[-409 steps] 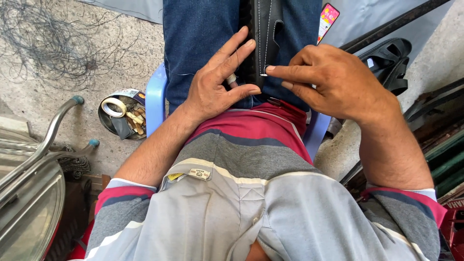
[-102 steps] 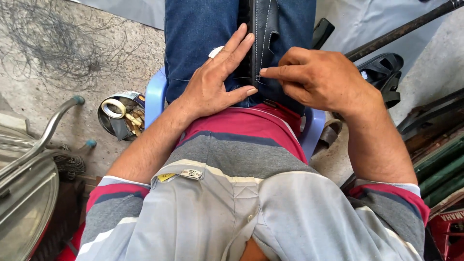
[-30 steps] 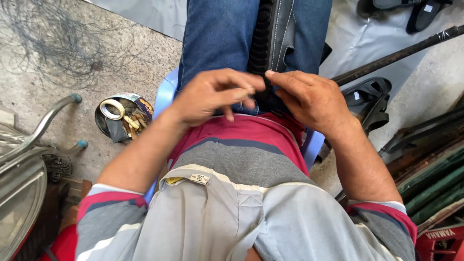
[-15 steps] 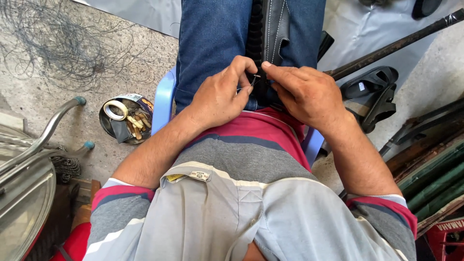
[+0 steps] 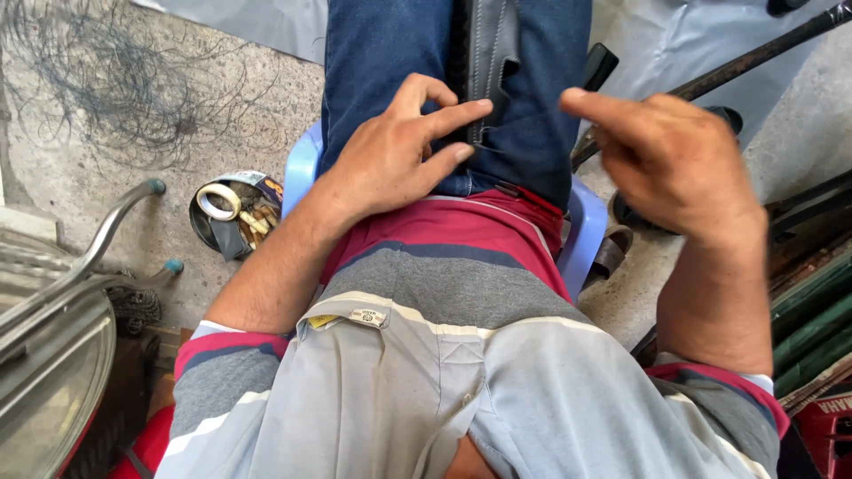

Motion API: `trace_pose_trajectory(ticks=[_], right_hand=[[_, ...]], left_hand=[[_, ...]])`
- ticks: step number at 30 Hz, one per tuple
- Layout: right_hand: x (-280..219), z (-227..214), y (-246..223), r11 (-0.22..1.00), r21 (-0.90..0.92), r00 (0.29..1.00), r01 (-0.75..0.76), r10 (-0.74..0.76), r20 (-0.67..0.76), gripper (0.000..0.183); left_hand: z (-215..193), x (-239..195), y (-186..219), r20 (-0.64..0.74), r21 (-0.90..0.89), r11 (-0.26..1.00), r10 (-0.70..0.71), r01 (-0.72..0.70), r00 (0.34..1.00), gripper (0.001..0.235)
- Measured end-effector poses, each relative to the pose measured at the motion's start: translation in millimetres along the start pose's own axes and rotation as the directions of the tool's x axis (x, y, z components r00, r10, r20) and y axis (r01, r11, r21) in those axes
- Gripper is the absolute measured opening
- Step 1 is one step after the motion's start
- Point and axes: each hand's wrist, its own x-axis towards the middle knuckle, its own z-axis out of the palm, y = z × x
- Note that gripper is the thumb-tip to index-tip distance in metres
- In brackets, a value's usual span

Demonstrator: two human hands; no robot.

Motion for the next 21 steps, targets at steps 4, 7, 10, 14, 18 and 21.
trace_pose_trajectory(ticks=[4,7,10,14,18,21], right_hand=[[4,-1,-9,0.982,0.16,0.994,0.096,-0.086,-0.069,0.052],[5,-3,-12,0.974,0.206,0.994,0.098,-0.086,-0.067,0.048],[10,-9,-14,0.966,0.228,0.992,0.123,-0.128,0.008,0.043],[21,12,-15,0.916,0.384,0.984,-0.115,0.054,0.167,0.067],[33,35,-23,0.813,0.582,0.999,0.027,-0.036,0.005,0.014],[31,40,-18,0.868,0.495,0.998,0.044,-0.019,-0.055,0.019]], left_hand=[[12,1,4,-0.194,0.017,0.998,0.057,-0.055,0.979,0.051],[19,6,7,-0.224,0.076,0.99,0.135,-0.121,0.965,0.045],[21,8,13,-0.281,-0.032,0.991,0.116,-0.13,0.953,0.01],[20,6,9,-0.289,-0.134,0.979,0.109,-0.153,0.951,0.009],[26,-2,1,-0.285,-0.185,0.954,0.176,-0.234,0.942,0.005],[33,-9,-5,-0.273,-0.156,0.955,0.205,-0.253,0.94,0.006]])
